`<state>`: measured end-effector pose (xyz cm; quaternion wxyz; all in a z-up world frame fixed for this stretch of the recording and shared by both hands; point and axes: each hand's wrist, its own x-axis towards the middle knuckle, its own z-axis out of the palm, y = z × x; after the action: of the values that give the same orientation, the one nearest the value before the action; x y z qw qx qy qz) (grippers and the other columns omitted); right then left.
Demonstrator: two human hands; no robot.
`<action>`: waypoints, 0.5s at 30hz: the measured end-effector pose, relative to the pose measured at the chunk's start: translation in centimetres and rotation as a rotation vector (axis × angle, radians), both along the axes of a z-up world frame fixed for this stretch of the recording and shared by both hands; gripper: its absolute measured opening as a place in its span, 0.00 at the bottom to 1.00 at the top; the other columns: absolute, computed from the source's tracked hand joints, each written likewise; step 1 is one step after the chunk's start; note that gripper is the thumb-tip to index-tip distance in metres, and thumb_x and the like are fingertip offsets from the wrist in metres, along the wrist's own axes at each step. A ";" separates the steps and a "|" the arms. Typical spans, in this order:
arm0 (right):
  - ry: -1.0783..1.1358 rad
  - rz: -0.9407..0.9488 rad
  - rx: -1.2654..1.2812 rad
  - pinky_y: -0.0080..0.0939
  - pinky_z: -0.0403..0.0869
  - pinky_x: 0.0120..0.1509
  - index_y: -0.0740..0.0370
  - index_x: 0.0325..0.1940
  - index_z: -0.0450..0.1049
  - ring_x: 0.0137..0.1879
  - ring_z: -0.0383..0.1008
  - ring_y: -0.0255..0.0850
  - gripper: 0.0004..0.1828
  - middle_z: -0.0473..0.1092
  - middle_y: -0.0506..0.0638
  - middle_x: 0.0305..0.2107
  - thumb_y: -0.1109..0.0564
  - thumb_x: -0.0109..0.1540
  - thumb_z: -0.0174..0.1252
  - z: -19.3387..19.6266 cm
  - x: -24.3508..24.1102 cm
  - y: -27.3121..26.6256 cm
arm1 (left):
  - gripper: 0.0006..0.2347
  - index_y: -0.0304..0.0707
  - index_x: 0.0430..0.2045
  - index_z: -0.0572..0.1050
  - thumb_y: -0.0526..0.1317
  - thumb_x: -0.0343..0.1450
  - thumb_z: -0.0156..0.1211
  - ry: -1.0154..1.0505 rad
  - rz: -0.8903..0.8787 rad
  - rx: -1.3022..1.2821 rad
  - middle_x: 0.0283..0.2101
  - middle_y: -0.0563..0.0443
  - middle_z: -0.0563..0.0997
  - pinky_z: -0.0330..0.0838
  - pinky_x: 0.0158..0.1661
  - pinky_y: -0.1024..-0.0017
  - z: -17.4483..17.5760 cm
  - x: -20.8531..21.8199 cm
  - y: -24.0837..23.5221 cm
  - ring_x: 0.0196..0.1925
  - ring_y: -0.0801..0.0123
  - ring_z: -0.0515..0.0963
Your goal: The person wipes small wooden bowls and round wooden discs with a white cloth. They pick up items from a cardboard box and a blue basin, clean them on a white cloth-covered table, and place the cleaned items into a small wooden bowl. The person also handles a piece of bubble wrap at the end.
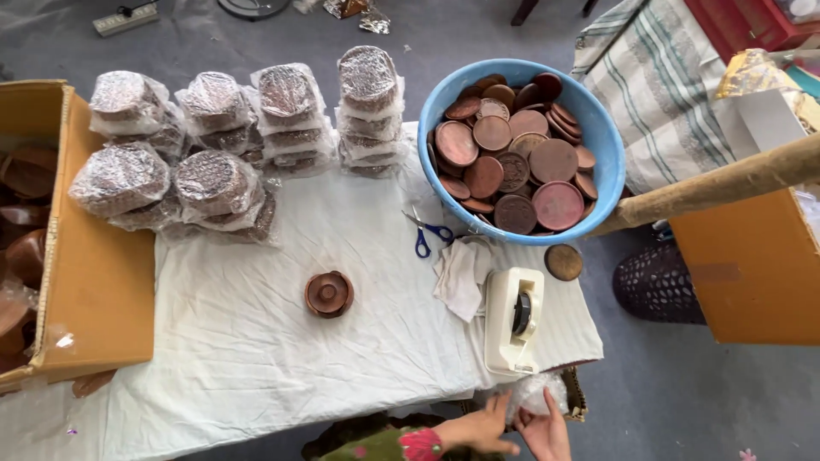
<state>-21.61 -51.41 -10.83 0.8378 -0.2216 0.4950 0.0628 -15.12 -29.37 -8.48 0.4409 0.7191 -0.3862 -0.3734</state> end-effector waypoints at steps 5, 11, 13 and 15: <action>0.032 0.116 -0.123 0.46 0.72 0.46 0.56 0.57 0.72 0.41 0.74 0.43 0.32 0.76 0.51 0.41 0.32 0.60 0.53 3.7 0.3 2.3 | 0.37 0.26 0.66 0.54 0.53 0.71 0.64 0.045 0.290 0.076 0.54 0.21 0.74 0.72 0.49 0.47 4.1 1.7 -1.6 0.51 0.31 0.77; 0.061 0.192 -0.163 0.45 0.71 0.50 0.54 0.59 0.71 0.46 0.72 0.42 0.29 0.74 0.50 0.43 0.33 0.64 0.54 1.8 -1.4 1.5 | 0.16 0.31 0.49 0.70 0.42 0.72 0.61 -0.139 0.345 0.057 0.39 0.32 0.80 0.74 0.40 0.48 2.1 1.2 -1.5 0.41 0.38 0.81; 0.104 0.064 -0.395 0.50 0.71 0.53 0.58 0.60 0.70 0.48 0.72 0.44 0.27 0.73 0.51 0.45 0.38 0.66 0.56 1.1 -1.8 0.9 | 0.10 0.33 0.40 0.75 0.42 0.74 0.61 -0.115 0.265 -0.013 0.36 0.36 0.82 0.74 0.41 0.50 2.1 1.0 -1.0 0.40 0.41 0.81; 0.154 -0.123 -0.343 0.49 0.70 0.56 0.56 0.61 0.69 0.50 0.71 0.44 0.27 0.72 0.50 0.46 0.36 0.68 0.55 -5.0 -3.3 -4.0 | 0.10 0.34 0.36 0.77 0.43 0.72 0.62 -0.041 0.229 -0.027 0.33 0.38 0.82 0.75 0.40 0.53 3.3 0.7 -0.4 0.37 0.44 0.82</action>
<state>-24.87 -55.42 -15.84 0.7496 -0.3252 0.5736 -0.0570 -14.45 -29.80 -5.20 0.4825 0.7598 -0.3156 -0.3006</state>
